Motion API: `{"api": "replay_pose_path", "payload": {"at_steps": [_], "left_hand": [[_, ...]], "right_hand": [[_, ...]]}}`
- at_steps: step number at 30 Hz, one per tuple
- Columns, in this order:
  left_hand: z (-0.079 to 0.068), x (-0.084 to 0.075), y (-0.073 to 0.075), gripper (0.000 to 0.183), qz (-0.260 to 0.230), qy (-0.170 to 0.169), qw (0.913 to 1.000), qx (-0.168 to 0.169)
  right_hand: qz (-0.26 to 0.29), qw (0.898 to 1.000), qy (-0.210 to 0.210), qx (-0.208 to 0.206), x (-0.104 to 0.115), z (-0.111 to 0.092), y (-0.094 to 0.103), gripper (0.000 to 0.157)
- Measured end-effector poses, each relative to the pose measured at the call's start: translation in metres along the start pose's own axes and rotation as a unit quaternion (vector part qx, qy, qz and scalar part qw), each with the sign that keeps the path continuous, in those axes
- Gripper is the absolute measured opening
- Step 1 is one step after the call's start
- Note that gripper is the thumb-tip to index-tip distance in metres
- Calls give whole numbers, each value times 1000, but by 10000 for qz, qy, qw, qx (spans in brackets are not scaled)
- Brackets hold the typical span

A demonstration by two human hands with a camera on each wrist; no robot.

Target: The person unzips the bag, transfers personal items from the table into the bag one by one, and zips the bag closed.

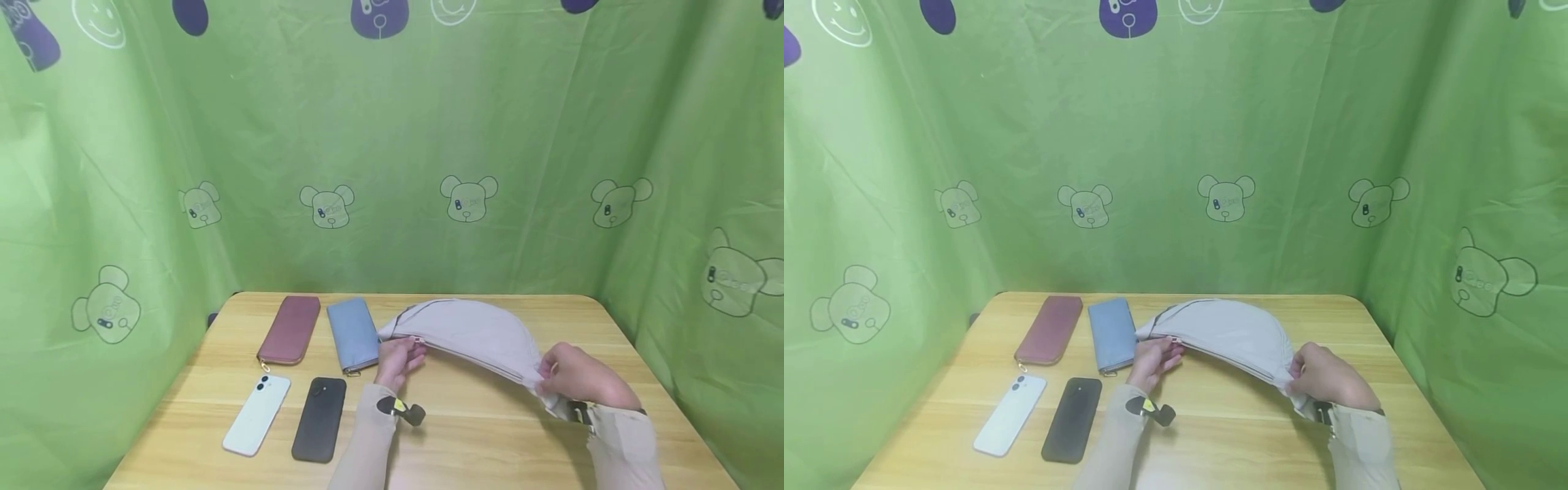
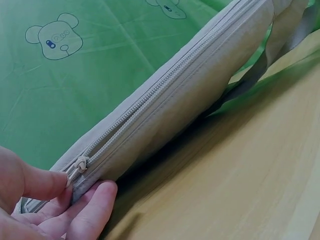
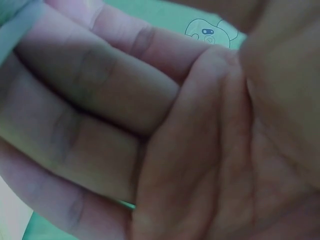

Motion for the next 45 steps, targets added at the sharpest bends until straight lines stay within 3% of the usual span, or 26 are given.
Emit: {"api": "replay_pose_path", "payload": {"at_steps": [19,25,36,45], "left_hand": [[0,-1,-1,25,-52,-15,10000,-5],[-1,-2,-1,24,-53,-16,10000,16],[0,-3,0,25,-38,-34,10000,51],[-1,-6,1,25,-47,21,10000,34]], "right_hand": [[221,9995,164,128,-3,-1,0,8],[331,9993,23,153,-3,-3,1,9],[27,9999,153,-49,-4,-3,4,9],[80,9999,39,-52,-11,-5,7,10]]}}
Point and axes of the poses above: each hand's wrist, its own z-axis towards the middle knuckle, its own y-axis out of the back of the hand, x = y × z, the point moved 5 cm from there along z, towards the middle knuckle, and after that the axes turned 3 degrees about -y, right-handed, at the moved point
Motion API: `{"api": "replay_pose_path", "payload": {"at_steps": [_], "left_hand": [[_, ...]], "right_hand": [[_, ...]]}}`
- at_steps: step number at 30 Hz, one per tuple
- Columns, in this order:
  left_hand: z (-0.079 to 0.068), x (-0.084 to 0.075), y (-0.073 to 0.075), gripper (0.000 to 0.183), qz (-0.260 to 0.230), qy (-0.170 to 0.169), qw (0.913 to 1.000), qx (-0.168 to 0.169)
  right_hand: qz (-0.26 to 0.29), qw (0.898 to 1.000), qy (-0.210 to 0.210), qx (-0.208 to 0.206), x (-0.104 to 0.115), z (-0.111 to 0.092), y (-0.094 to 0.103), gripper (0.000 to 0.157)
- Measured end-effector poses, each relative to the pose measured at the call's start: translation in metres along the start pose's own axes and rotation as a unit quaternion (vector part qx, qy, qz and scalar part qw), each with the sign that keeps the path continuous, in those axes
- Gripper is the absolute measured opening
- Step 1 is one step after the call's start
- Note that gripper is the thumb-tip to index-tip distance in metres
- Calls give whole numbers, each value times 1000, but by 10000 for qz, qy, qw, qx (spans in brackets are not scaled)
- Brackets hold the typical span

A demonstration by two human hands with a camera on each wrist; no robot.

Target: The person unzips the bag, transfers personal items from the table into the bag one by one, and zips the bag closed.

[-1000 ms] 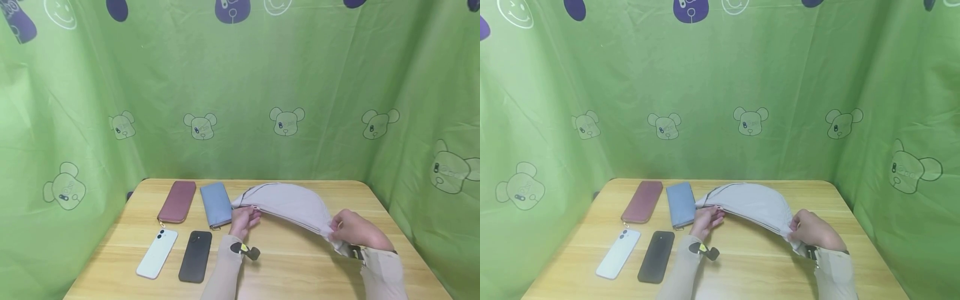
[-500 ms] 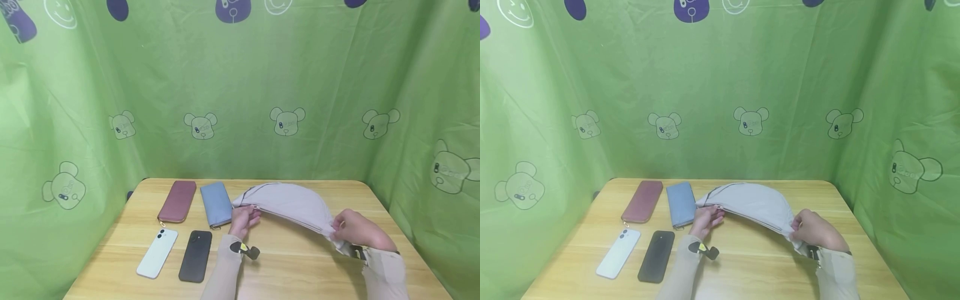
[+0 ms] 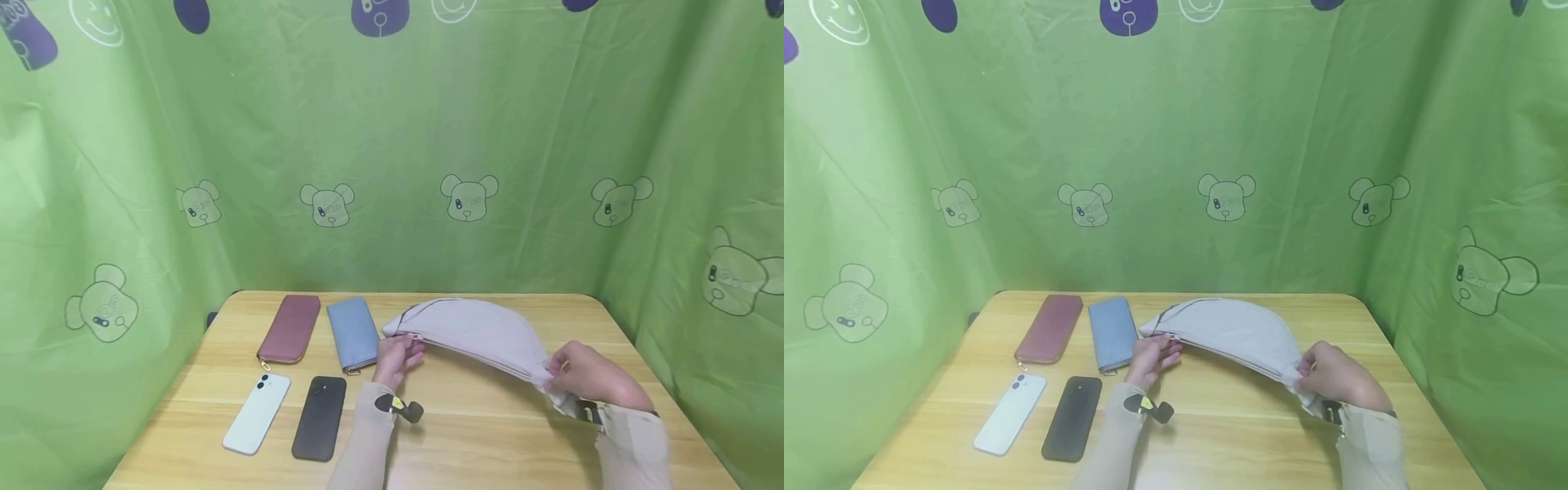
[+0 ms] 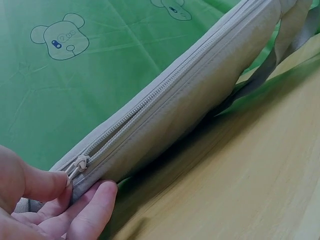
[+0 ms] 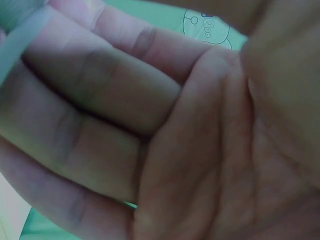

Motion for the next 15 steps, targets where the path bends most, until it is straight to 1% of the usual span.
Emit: {"api": "replay_pose_path", "payload": {"at_steps": [4,11,15], "left_hand": [[0,0,1,26,-28,19,10000,11],[0,-1,3,23,-15,-34,10000,-74],[0,-3,4,22,-5,-63,10000,-74]], "right_hand": [[-36,10000,81,-32,-1,0,0,10],[307,9994,-36,169,-4,-1,-1,9],[355,9991,-38,216,-4,-1,0,10]]}}
Point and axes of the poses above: each hand's wrist, its own z-axis towards the middle knuckle, its own y-axis out of the back of the hand, x = y × z, the point moved 5 cm from there along z, towards the middle knuckle, and after that the axes turned 3 degrees about -y, right-handed, at the moved point
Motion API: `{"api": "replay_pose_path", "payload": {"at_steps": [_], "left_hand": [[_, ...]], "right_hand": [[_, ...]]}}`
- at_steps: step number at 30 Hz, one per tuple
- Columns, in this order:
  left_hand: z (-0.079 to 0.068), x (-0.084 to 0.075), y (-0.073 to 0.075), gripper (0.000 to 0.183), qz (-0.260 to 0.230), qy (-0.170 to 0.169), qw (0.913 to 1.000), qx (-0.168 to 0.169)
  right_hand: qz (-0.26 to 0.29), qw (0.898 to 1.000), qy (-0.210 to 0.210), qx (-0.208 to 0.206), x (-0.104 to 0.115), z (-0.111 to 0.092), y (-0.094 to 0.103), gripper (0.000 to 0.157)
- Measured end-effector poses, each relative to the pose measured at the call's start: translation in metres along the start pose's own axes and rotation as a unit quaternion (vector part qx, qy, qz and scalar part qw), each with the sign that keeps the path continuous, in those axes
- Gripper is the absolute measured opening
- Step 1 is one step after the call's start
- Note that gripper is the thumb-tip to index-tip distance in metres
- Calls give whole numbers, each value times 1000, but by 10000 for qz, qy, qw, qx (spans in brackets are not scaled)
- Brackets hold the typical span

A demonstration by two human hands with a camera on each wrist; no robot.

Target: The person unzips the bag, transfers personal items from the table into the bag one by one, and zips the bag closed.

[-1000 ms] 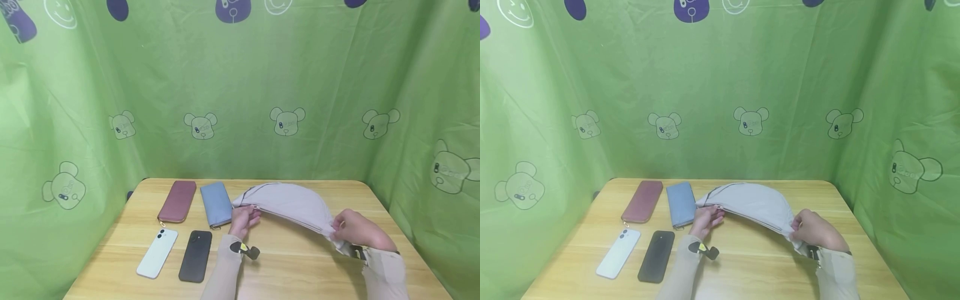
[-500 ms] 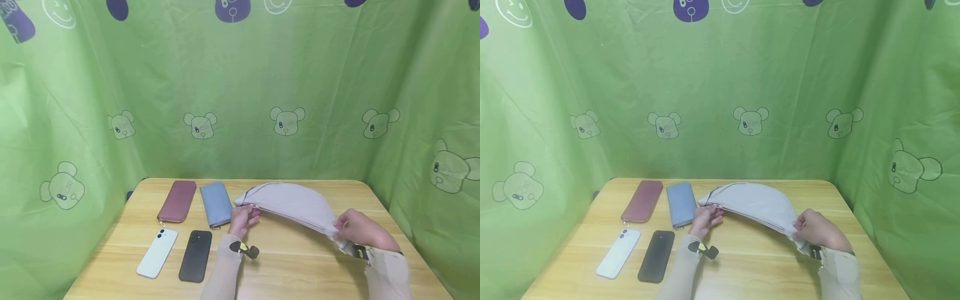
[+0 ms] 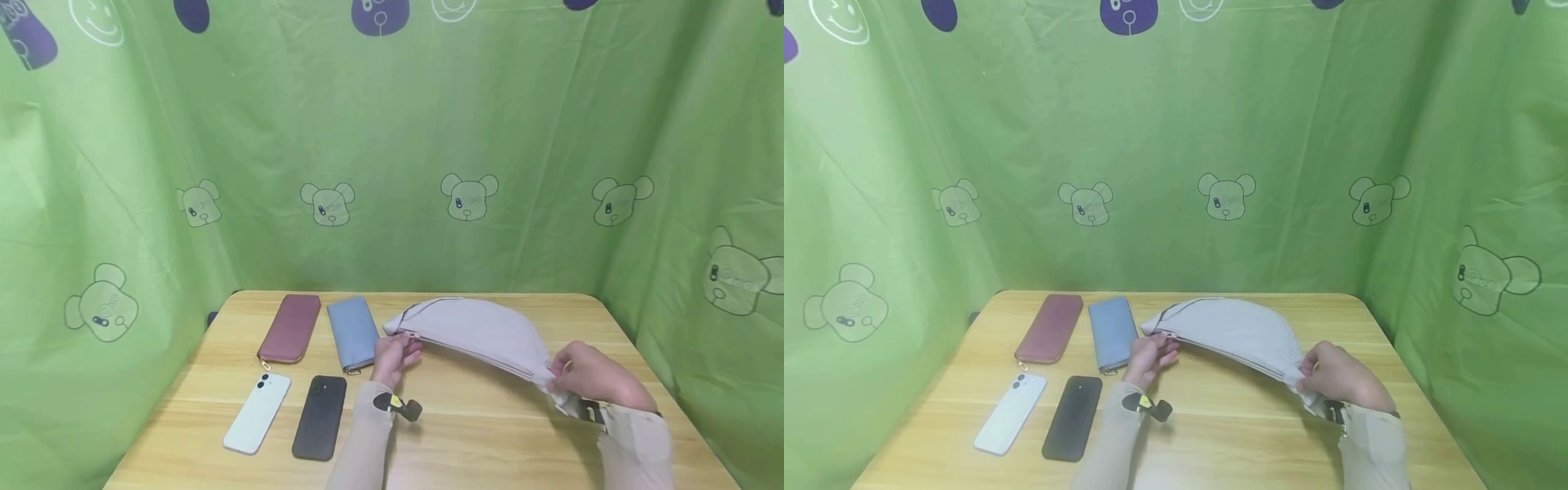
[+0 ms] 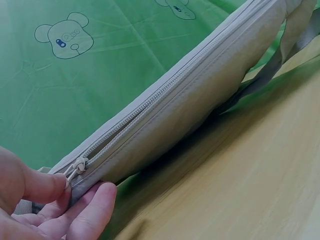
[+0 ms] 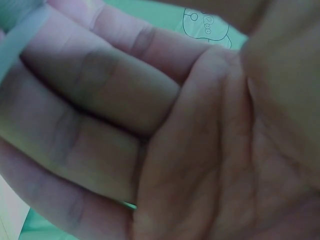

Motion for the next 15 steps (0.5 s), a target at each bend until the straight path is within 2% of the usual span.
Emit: {"api": "replay_pose_path", "payload": {"at_steps": [6,15], "left_hand": [[1,-1,2,23,26,-40,10000,1],[1,-4,5,25,77,-54,9999,86]], "right_hand": [[-62,9999,111,9,0,-1,2,10],[-94,9999,64,-16,-1,-1,2,9]]}}
Point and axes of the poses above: each hand's wrist, its own z-axis towards the middle knuckle, its own y-axis out of the back of the hand, x = y × z, the point moved 5 cm from there along z, towards the middle knuckle, and after that the axes turned 3 degrees about -y, right-handed, at the moved point
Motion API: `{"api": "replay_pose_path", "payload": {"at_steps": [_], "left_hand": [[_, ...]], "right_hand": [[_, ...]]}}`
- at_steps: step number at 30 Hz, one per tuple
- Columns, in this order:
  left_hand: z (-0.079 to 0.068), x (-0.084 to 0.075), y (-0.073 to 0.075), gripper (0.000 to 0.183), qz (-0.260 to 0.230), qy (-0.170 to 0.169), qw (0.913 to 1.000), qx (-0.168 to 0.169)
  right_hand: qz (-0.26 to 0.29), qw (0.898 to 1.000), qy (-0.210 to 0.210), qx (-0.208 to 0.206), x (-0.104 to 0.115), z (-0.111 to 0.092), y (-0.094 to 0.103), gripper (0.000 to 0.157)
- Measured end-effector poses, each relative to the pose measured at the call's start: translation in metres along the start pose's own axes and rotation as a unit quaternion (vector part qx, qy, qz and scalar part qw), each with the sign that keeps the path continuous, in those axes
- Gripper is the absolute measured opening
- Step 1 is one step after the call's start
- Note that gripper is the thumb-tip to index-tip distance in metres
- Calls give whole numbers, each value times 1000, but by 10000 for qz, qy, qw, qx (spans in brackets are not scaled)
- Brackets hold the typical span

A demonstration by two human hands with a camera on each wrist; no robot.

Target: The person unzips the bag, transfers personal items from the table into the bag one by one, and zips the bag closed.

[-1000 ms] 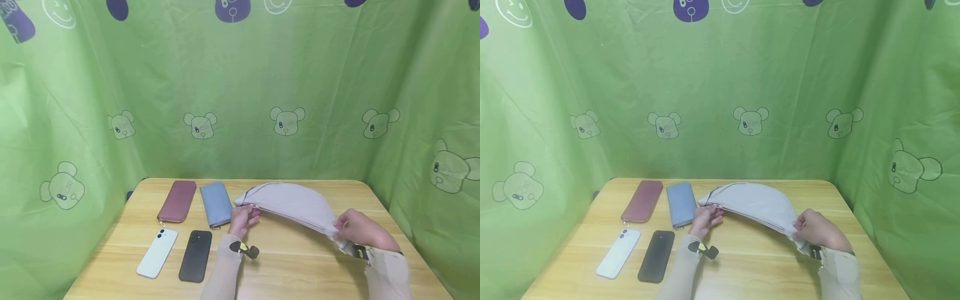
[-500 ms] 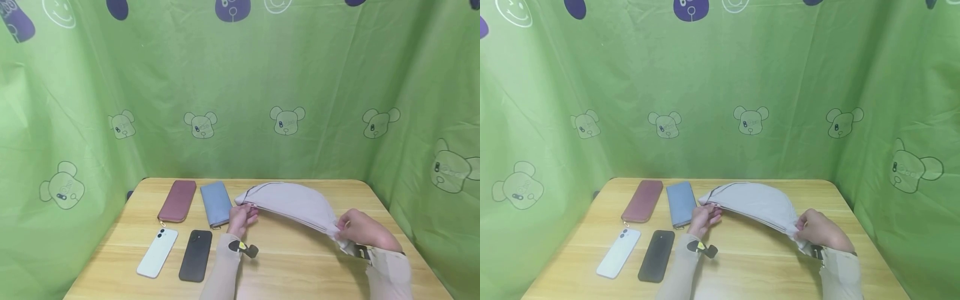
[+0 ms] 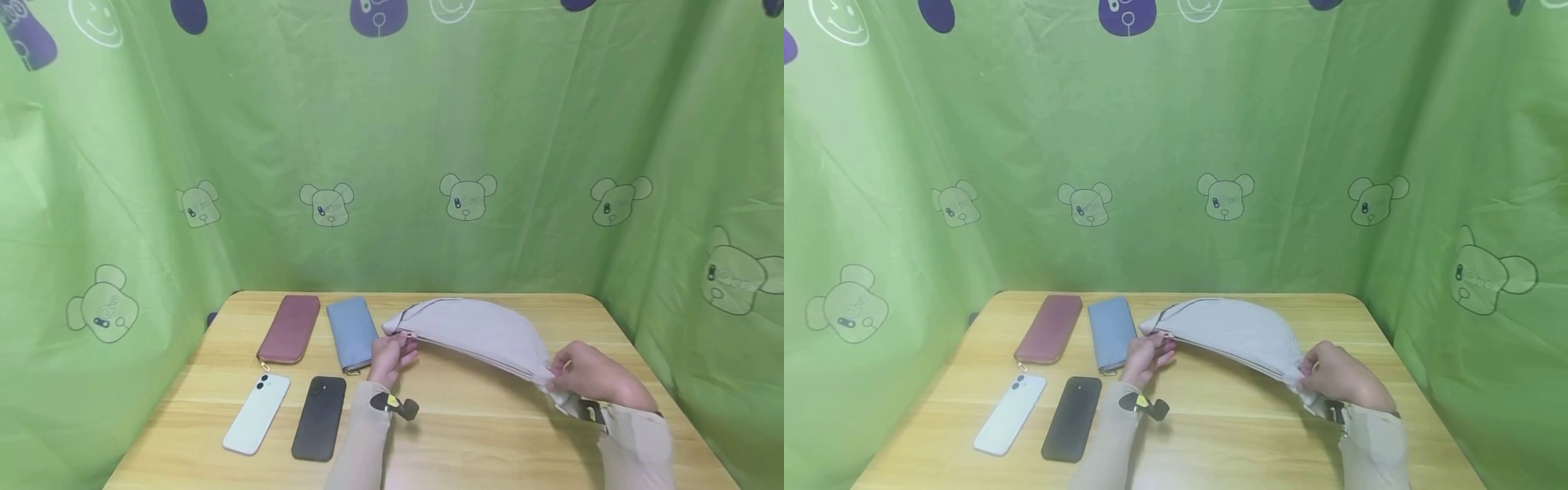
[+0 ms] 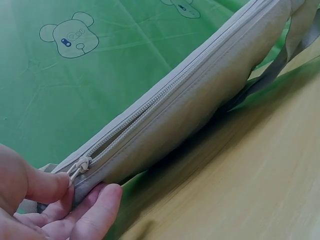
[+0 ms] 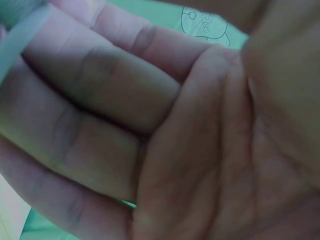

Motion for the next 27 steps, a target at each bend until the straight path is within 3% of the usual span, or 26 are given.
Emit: {"api": "replay_pose_path", "payload": {"at_steps": [13,21,27], "left_hand": [[-1,-5,0,27,112,36,9999,-53],[-3,-9,0,27,212,-79,9997,20],[-2,-11,1,26,297,-174,9994,34]], "right_hand": [[-195,9998,16,-108,-1,0,3,11],[207,9997,-56,138,-6,-2,2,13],[149,9999,23,72,-11,0,4,14]]}}
Point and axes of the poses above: each hand's wrist, its own z-axis towards the middle knuckle, its own y-axis out of the back of the hand, x = y × z, the point moved 5 cm from there along z, towards the middle knuckle, and after that the axes turned 3 degrees about -y, right-handed, at the moved point
